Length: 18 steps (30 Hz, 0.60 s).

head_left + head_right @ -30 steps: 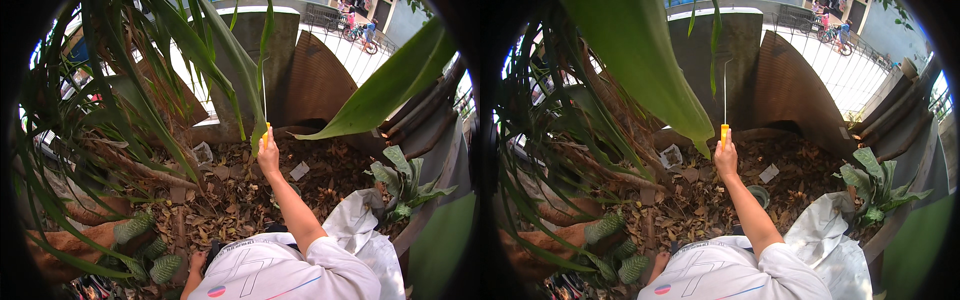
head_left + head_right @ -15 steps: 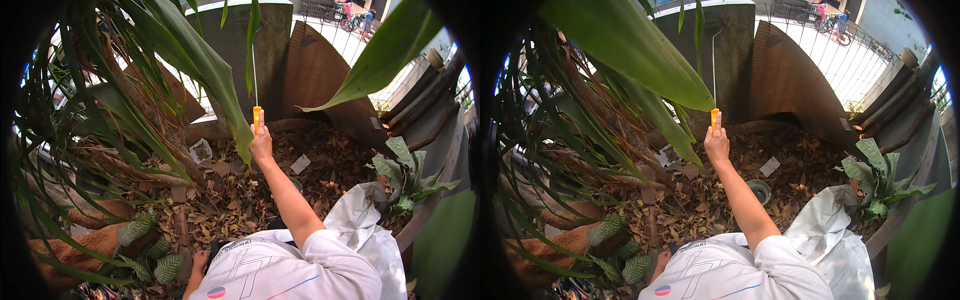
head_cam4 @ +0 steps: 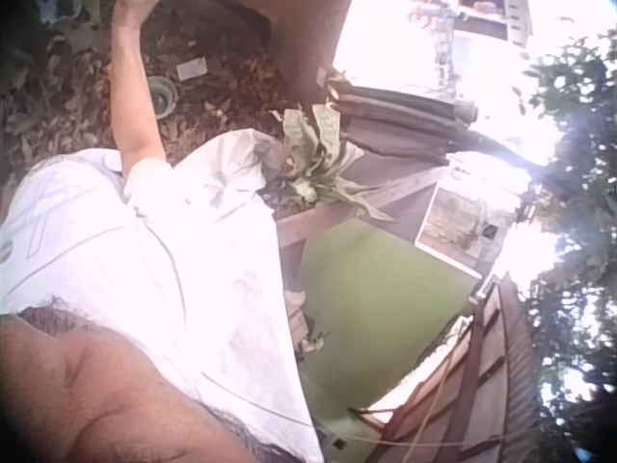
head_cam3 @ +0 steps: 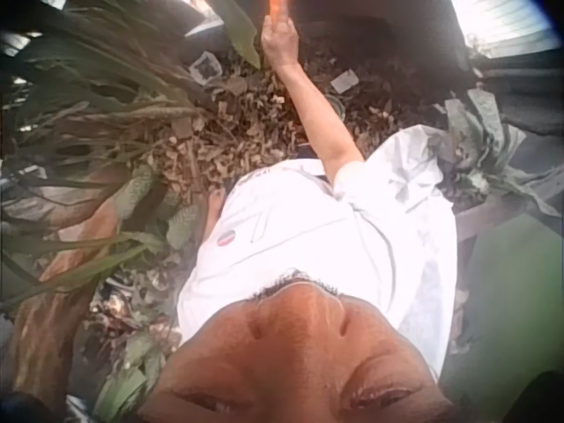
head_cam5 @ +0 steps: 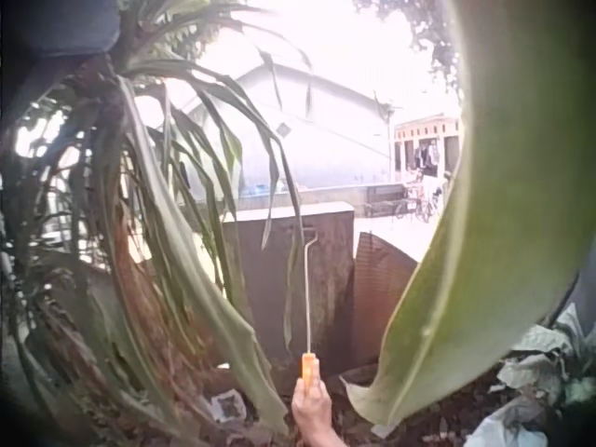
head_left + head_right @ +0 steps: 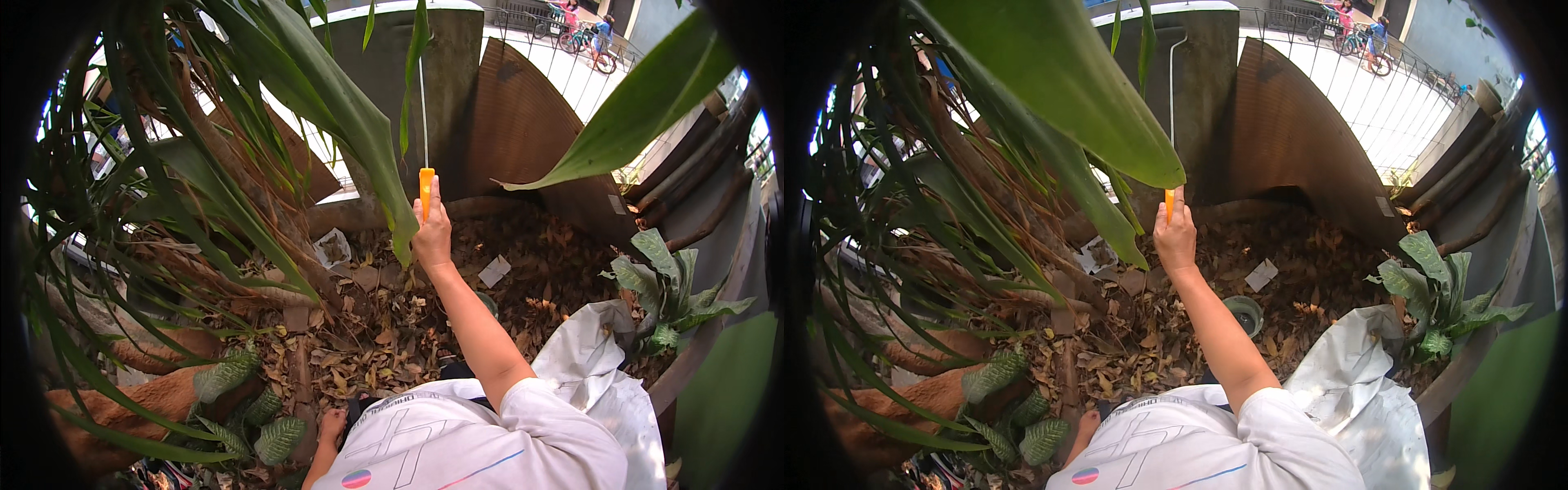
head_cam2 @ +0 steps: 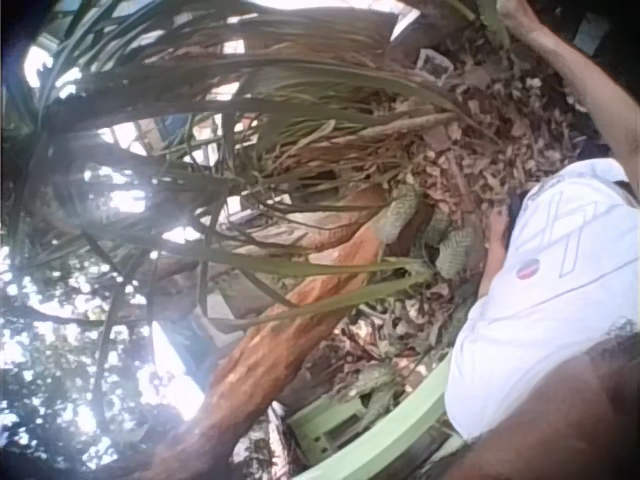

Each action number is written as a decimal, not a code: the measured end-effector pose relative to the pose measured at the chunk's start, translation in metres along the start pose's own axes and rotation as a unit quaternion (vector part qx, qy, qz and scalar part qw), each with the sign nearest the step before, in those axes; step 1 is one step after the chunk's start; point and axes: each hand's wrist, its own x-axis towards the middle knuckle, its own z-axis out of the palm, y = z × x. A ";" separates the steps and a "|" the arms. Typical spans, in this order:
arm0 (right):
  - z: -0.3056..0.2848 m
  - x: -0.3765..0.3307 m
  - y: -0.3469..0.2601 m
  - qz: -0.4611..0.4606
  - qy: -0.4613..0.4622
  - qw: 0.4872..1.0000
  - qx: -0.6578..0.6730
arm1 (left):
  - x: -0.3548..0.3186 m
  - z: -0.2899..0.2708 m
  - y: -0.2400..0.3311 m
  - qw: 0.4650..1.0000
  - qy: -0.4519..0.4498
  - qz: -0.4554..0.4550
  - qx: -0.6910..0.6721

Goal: The person sits on the ground and uses a paint roller to apply paint to a curved wall section. They repeatedly dip the roller into a bucket of paint and apply it to the wall surface, maneuvering around nearby plants.

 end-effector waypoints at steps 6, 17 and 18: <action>0.007 0.013 0.001 0.039 -0.046 0.994 -0.093 | 0.003 0.003 -0.009 0.999 -0.003 -0.017 0.032; 0.009 -0.064 0.077 0.127 -0.082 0.985 -0.088 | -0.006 0.004 0.008 0.998 -0.002 -0.038 0.057; 0.007 -0.064 0.079 0.124 -0.072 0.986 -0.081 | -0.006 0.005 0.008 0.997 -0.002 -0.037 0.063</action>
